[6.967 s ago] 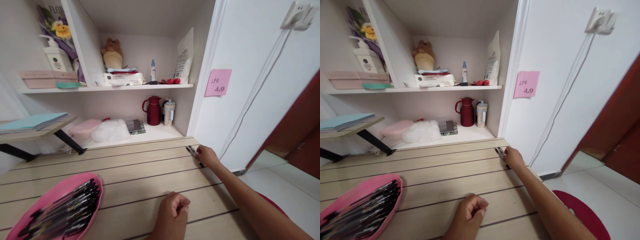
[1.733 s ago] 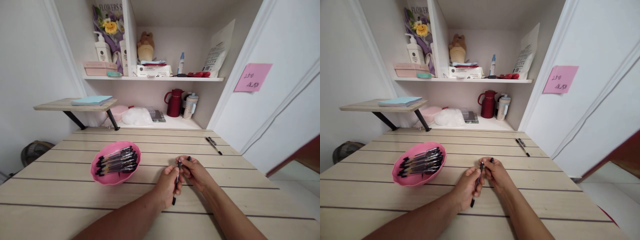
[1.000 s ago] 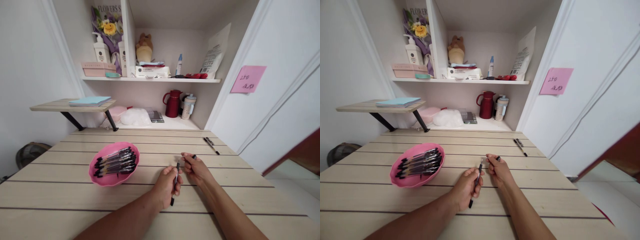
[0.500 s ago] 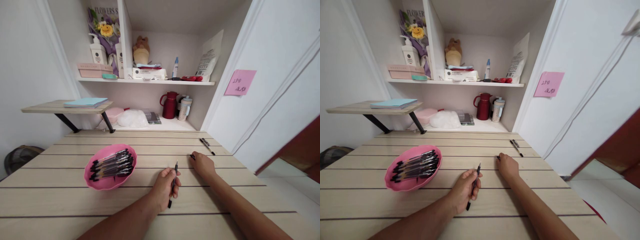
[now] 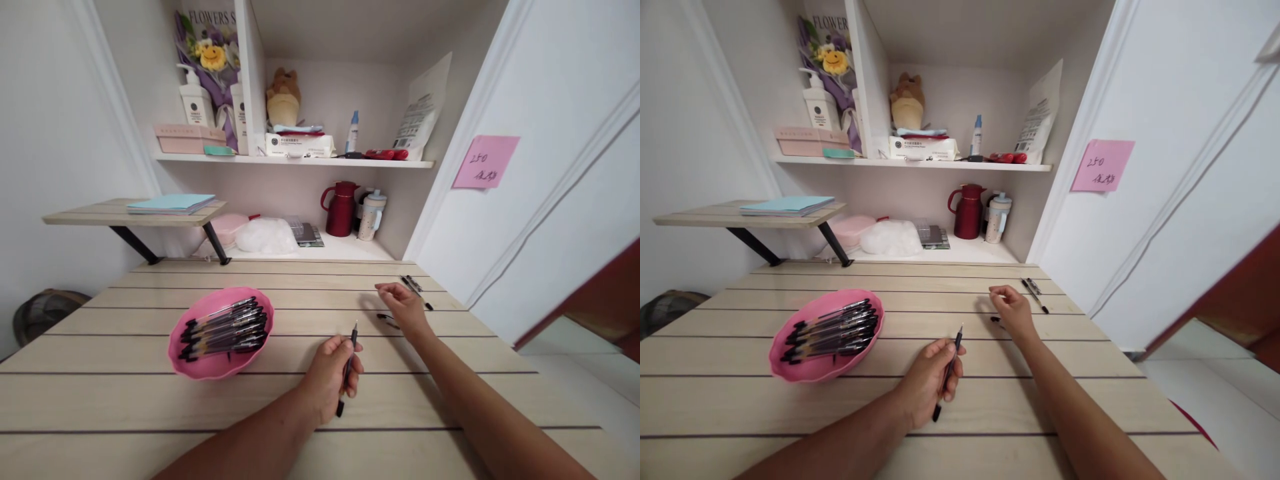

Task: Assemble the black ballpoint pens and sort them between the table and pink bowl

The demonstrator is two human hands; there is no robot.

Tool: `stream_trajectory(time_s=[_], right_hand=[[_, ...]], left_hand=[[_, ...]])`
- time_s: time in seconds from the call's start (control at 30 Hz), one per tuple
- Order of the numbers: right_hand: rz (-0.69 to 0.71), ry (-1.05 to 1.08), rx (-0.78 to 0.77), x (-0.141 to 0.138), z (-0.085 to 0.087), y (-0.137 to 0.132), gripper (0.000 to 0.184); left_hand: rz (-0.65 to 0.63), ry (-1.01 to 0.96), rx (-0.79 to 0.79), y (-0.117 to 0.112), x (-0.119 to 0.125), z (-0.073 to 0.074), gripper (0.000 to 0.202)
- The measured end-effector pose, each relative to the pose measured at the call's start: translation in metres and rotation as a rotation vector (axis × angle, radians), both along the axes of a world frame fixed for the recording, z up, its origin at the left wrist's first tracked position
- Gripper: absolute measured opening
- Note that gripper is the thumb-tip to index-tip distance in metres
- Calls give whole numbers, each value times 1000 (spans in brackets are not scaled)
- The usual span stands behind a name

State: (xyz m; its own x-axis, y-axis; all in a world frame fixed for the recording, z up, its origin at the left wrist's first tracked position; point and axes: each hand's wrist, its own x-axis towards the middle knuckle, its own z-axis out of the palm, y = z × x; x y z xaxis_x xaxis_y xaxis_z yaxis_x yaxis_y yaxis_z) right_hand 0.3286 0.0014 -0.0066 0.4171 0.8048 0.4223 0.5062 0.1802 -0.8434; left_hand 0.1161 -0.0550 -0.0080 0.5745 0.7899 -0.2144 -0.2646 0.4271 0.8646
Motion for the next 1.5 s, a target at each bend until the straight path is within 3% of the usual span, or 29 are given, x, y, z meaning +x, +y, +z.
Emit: stream_trajectory(time_s=[0.1,0.33,0.47,0.57,0.77,1.0,1.23,1.5], right_hand=[[-43,54,-91,17,7,-2,22],[-16,-515,-531,32,4,-37,18],[-137,-811,-595,24,1,-45,21],[-167,-895,-599,20,-1,-45,22],[-224,-870,-638,31,-1,-35,24],[-459,-764,-788,65,12,16,29],[-516,-717,-828,73,4,52,24],[-531,-687,-847,77,1,59,27]], left_hand=[[5,2,-10,0,0,1,32],[4,1,-4,0,0,0,32],[3,13,-5,0,0,1,30],[8,14,-10,0,0,2,30],[-3,-12,-3,2,0,0,32],[4,5,9,0,1,1,27],[4,-10,-5,1,4,-2,24],[0,-24,-13,2,5,-5,24]])
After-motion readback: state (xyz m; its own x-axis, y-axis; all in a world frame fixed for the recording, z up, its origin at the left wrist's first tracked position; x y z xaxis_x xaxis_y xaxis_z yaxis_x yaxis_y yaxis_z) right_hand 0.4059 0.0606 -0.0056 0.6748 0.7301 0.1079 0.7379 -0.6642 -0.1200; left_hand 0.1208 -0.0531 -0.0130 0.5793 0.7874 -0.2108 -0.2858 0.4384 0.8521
